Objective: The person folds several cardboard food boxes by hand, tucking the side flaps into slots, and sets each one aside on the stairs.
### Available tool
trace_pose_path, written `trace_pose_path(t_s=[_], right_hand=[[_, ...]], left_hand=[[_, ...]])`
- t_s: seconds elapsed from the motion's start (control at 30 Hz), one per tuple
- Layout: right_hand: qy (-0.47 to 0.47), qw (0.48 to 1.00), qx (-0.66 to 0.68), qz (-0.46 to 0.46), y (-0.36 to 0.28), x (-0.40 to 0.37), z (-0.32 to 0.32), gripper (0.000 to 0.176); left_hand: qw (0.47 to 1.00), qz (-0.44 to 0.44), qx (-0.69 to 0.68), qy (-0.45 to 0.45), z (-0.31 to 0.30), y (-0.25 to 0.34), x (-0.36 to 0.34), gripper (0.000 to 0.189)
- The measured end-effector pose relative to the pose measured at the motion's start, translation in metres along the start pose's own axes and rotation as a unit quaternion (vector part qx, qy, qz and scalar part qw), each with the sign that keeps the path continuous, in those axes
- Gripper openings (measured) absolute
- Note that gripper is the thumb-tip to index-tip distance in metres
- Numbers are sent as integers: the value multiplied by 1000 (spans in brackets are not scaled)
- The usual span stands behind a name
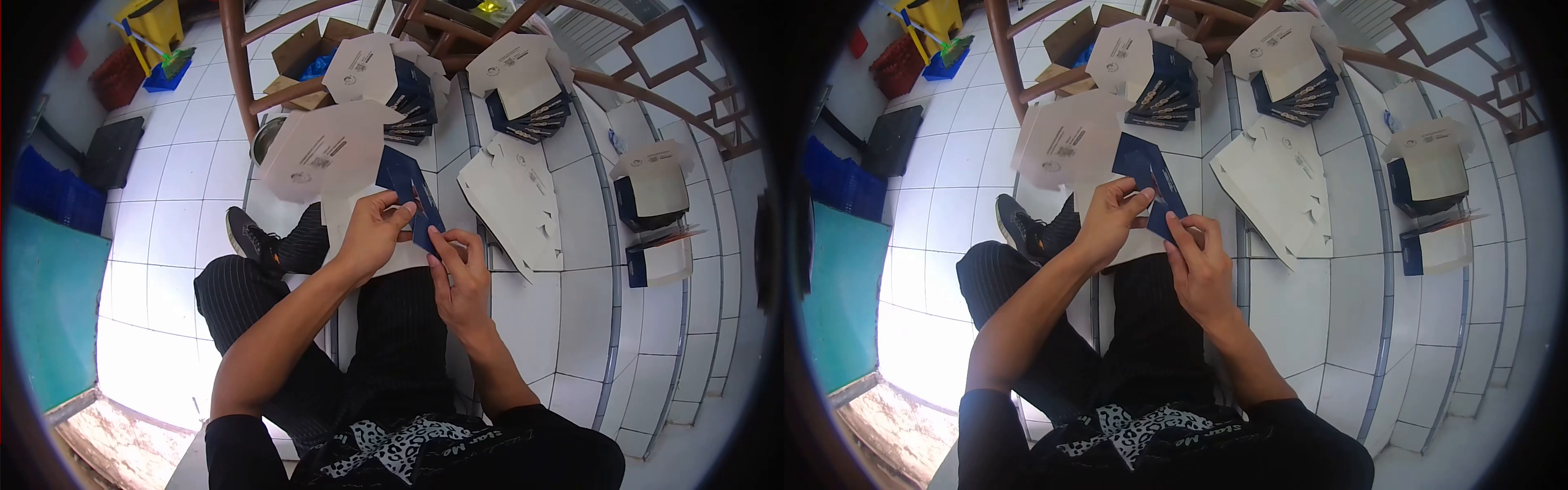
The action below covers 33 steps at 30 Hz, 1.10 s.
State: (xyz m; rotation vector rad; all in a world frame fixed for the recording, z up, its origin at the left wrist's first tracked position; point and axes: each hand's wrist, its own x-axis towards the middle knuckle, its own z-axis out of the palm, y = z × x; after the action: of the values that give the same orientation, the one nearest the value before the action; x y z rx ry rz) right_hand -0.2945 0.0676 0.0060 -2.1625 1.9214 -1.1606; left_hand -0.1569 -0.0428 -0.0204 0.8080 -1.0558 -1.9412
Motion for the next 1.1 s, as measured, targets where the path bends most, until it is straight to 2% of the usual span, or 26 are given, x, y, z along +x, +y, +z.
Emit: trace_pose_path(t_s=[0.07,0.13,0.17,0.27,0.37,0.47,0.67,0.77,0.87,0.97,1.0,1.1], right_hand=[[-3,1000,-1,28,-2,0,-1,28],[15,1000,-26,7,4,2,-1,20],[25,999,-40,-3,6,2,-2,15],[11,998,-32,53,7,5,-3,4],[-36,996,-71,33,12,8,-5,7],[-82,996,-42,0,12,15,-12,7],[-27,995,-99,7,9,11,1,4],[-68,996,-24,56,12,13,-4,8],[-137,975,86,156,24,29,-15,20],[43,947,211,237,19,42,-6,33],[4,959,162,234,25,43,-8,33],[-152,961,48,228,47,47,-23,30]], left_hand=[[1000,7,12,-6,3,-3,-1,15],[999,17,29,-4,8,-12,0,16],[995,34,90,1,9,-18,0,16],[961,88,262,26,15,-21,-7,17],[943,115,311,32,20,-26,-9,15],[944,137,297,35,17,-20,-9,14],[949,111,294,22,20,-20,-13,22],[955,97,281,6,14,-18,-13,25],[936,78,344,-18,16,-14,-16,26],[899,126,411,-81,27,-11,-29,31],[893,125,418,-111,28,-18,-30,44],[868,156,454,-130,31,-32,-35,56]])
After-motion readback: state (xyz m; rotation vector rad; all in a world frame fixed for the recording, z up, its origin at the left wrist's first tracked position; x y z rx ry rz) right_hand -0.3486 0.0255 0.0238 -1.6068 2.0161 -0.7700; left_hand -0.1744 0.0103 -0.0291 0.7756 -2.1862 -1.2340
